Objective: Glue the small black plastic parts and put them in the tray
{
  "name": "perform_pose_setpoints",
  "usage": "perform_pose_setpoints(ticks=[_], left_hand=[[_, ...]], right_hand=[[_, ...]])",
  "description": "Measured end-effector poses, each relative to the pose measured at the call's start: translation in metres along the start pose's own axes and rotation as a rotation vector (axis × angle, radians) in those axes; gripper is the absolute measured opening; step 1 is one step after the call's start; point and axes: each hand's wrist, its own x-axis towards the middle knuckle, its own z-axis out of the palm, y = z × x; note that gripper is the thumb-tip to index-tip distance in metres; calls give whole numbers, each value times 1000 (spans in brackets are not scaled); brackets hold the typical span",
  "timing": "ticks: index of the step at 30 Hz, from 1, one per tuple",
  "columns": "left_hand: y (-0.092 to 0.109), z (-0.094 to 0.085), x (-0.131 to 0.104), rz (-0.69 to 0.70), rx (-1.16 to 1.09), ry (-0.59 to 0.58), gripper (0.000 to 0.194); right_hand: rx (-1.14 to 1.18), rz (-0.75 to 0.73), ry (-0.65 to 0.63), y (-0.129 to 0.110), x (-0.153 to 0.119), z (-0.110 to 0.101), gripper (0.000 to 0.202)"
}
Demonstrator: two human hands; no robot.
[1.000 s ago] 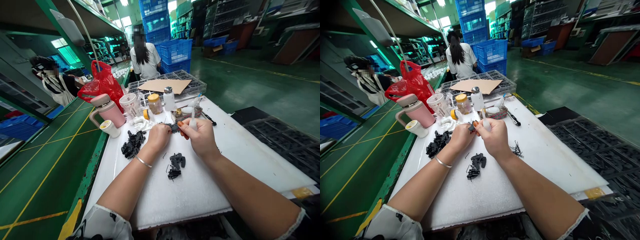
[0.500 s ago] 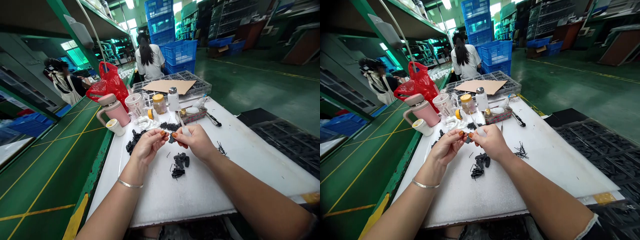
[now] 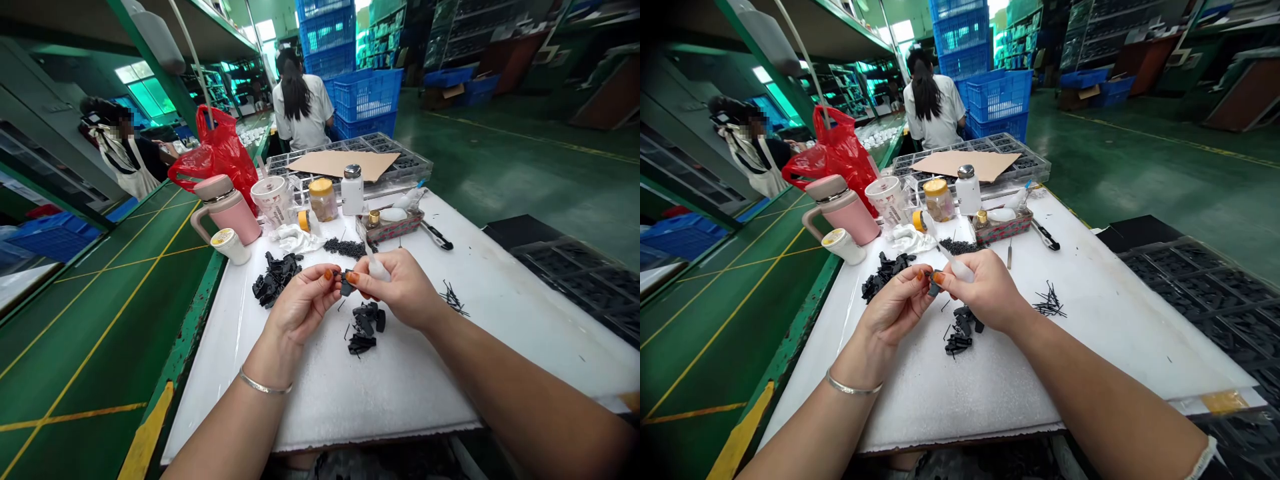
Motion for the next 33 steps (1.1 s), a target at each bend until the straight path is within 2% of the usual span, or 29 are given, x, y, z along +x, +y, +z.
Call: perform_pose_setpoints(ticks=[4, 16, 20, 27, 33], left_hand=[[0, -1, -1, 16, -10, 7, 21], [-1, -1, -1, 31, -12, 18, 26], [-1, 0, -2, 34, -10, 17, 26], [-3, -2, 0, 69, 15, 47, 24], [-3, 0, 0, 125, 61, 69, 23]], right_hand=[[-29, 13, 0, 0, -1, 1, 35], [-238, -115, 54, 1, -5, 1, 32], [-195, -76, 44, 1, -4, 1, 29], [67, 50, -13, 7, 1, 1, 30], [97, 97, -5, 6, 1, 2, 30]])
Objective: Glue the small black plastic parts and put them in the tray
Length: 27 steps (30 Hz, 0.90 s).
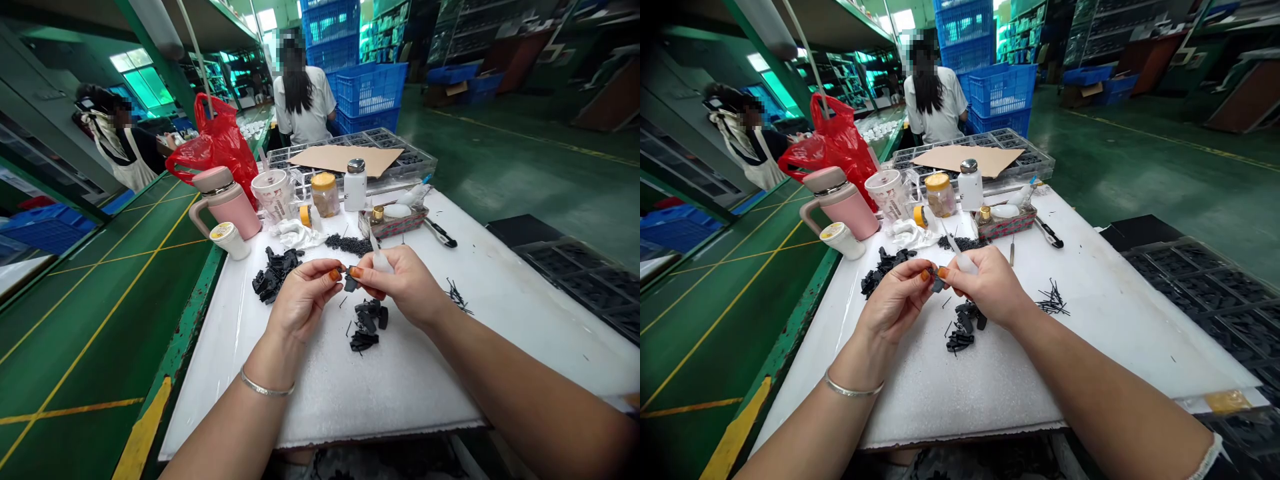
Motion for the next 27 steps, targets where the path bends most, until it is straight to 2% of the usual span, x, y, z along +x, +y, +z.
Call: perform_pose_setpoints(ticks=[18, 27], left_hand=[[1, -1, -1, 70, 98, -5, 17], [4, -1, -3, 222, 345, 11, 16]], right_hand=[[-104, -21, 18, -3, -1, 0, 26], [-257, -60, 71, -4, -3, 2, 25]])
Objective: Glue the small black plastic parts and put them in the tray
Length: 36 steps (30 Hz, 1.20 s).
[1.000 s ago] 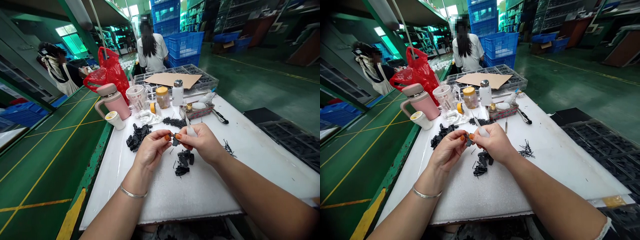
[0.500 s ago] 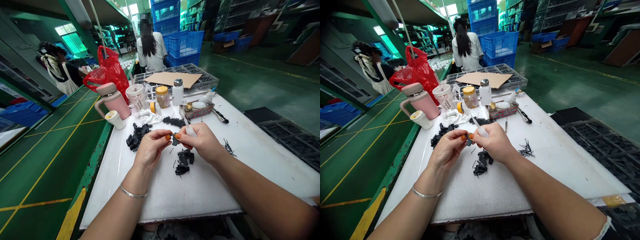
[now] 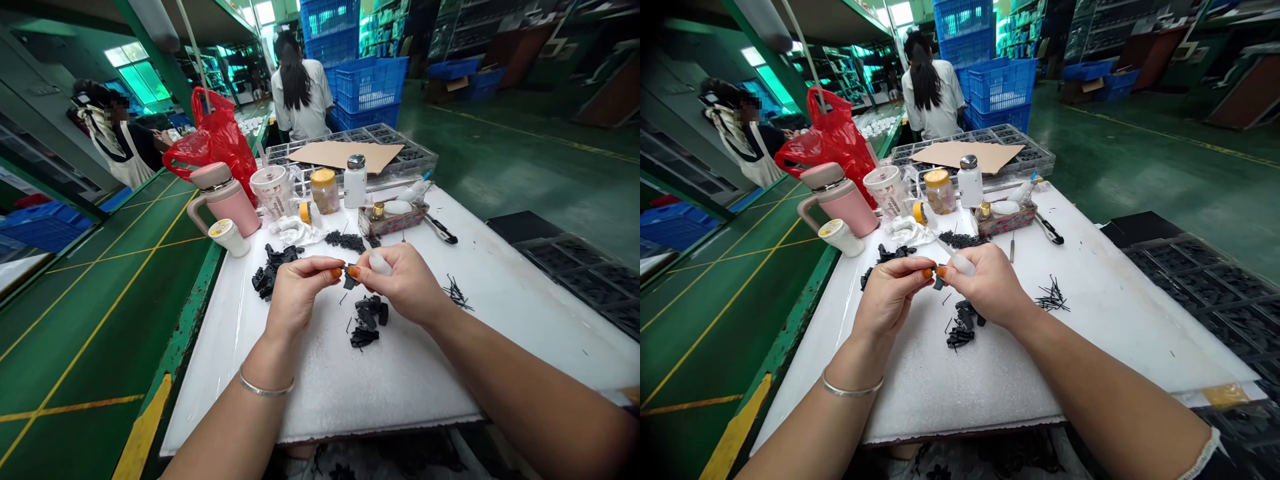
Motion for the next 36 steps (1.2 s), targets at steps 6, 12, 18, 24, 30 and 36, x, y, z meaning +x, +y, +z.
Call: perform_pose_setpoints(ticks=[6, 12, 18, 24, 30, 36], left_hand=[[0, -1, 0, -6, 23, 11, 17], [2, -1, 1, -138, -113, 9, 21], [2, -4, 1, -169, -129, -5, 20], [1, -4, 2, -180, -150, -5, 22], [-1, -4, 3, -184, -173, -6, 23], [2, -11, 5, -121, -119, 19, 36]], right_hand=[[-4, 12, -11, 0, 0, 0, 29], [180, 56, -72, 4, 2, 1, 34], [107, 42, -41, 2, 2, 4, 37], [206, 64, -66, 5, 3, 6, 41], [203, 63, -57, 8, 4, 8, 41], [120, 106, -210, 4, 8, -10, 38]])
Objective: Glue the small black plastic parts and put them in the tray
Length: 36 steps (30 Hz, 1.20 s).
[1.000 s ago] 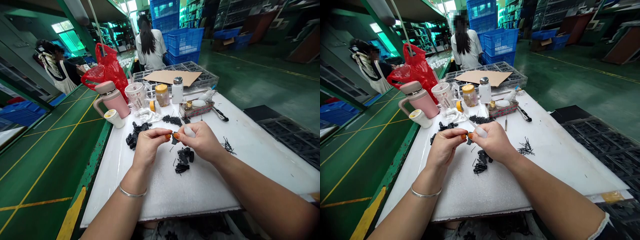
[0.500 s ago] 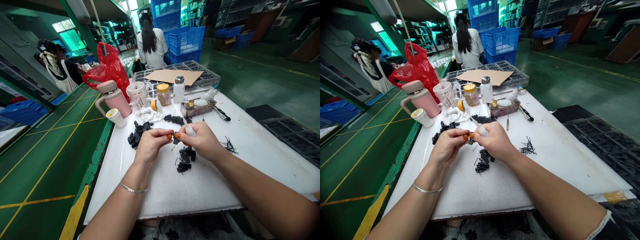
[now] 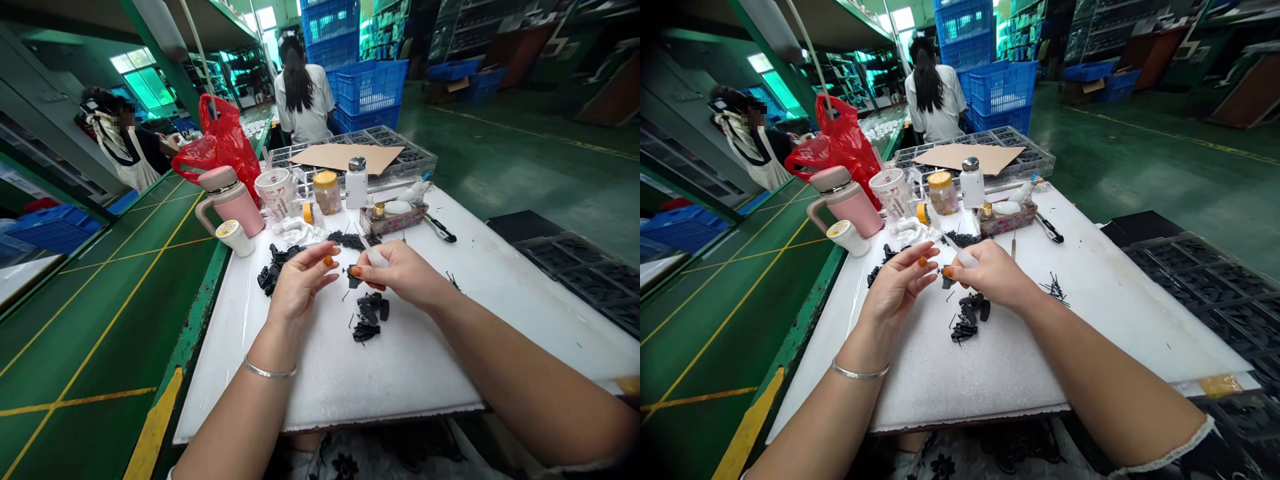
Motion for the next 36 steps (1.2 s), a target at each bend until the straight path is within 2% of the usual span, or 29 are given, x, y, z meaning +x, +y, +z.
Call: perform_pose_setpoints(ticks=[4, 6, 9, 14, 18, 23, 26, 28, 30, 32, 34, 36], left_hand=[[5, -11, 6, 102, 119, 68, 28], [4, -14, 8, 139, 257, 66, 25], [1, -14, 10, 173, 545, 29, 20], [-2, -6, 3, 229, 1084, -72, 9], [-7, 3, -6, 257, 1309, -134, 1], [-15, 12, -14, 334, 1568, -185, 25], [-15, 13, -13, 352, 1492, -165, 23], [-12, 13, -11, 315, 1236, -137, 15], [-9, 12, -9, 259, 862, -105, 7], [-7, 12, -7, 229, 532, -85, 14], [-6, 12, -7, 250, 364, -80, 26], [-7, 12, -6, 294, 342, -77, 26]], right_hand=[[-133, 86, -378, -4, -5, -18, 32], [-236, 99, -441, -2, -5, -25, 28], [-405, 101, -277, 3, -3, -33, 31], [-601, 41, 171, 8, 4, -45, 35], [-604, 41, 445, 6, 3, -53, 31], [-472, -22, 663, 3, -3, -60, 31], [-354, -52, 662, 3, -3, -57, 31], [-243, -28, 536, 4, -1, -48, 30], [-145, -9, 314, 5, 2, -32, 29], [-94, -16, 123, 5, 3, -12, 30], [-76, -30, 35, 7, 4, 5, 32], [-49, -42, 34, 9, 5, 16, 33]])
